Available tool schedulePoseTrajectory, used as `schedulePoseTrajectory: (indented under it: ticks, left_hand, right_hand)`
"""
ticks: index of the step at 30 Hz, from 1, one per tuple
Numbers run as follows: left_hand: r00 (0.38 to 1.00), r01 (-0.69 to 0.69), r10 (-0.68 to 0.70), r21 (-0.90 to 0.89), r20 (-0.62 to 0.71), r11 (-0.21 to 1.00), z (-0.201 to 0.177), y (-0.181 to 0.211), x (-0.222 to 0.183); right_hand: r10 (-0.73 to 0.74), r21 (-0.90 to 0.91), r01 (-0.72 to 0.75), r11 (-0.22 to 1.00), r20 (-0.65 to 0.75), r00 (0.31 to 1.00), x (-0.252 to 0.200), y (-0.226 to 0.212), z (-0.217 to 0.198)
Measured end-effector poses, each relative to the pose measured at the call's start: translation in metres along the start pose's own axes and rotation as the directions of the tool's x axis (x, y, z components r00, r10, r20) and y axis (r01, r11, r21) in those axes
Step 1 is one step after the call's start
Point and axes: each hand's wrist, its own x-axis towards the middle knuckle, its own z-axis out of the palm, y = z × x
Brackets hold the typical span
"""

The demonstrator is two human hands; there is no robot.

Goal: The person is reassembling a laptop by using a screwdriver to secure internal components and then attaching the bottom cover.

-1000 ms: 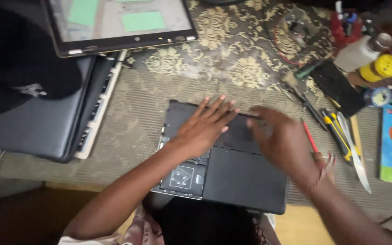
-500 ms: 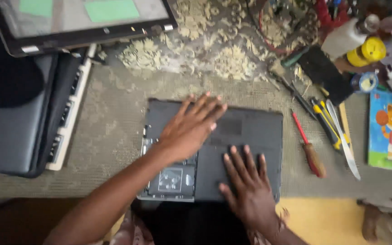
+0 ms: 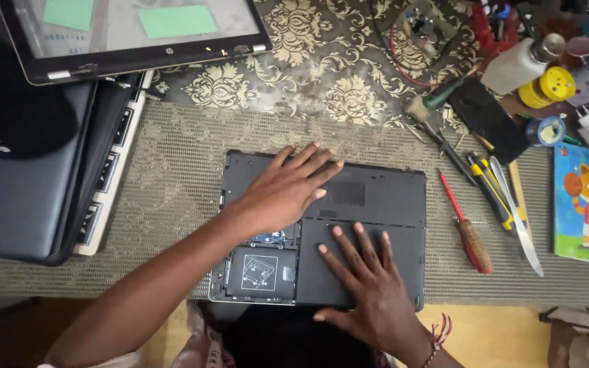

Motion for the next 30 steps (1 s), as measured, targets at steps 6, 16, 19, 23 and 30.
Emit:
schedulePoseTrajectory:
  ticks: [6,16,19,23,30]
  left_hand:
    - [0.983,-0.078,0.102,0.15,-0.153,0.985,0.024,-0.016,0.006]
    - [0.911,-0.065,0.228,0.428,-0.342,0.902,0.045,-0.028,0.01]
    - [0.923,-0.082,0.227,0.416,-0.311,0.906,0.04,-0.027,0.012]
    - [0.944,-0.1,0.2,0.35,-0.262,0.931,0.034,-0.021,0.009]
    - [0.878,-0.028,0.29,0.564,-0.381,0.825,0.039,-0.029,0.004]
  right_hand:
    - [-0.143,0.042,0.142,0.989,0.017,0.99,0.021,0.003,-0.009]
    - [-0.124,0.188,0.107,0.976,0.081,0.989,0.022,0.011,-0.003]
    - [-0.123,0.206,0.109,0.972,0.056,0.991,0.025,0.013,0.0]
    - [-0.117,0.225,0.098,0.97,0.074,0.99,0.027,0.013,-0.003]
    - [-0.013,0.049,0.005,0.999,0.161,0.987,0.027,0.006,-0.008]
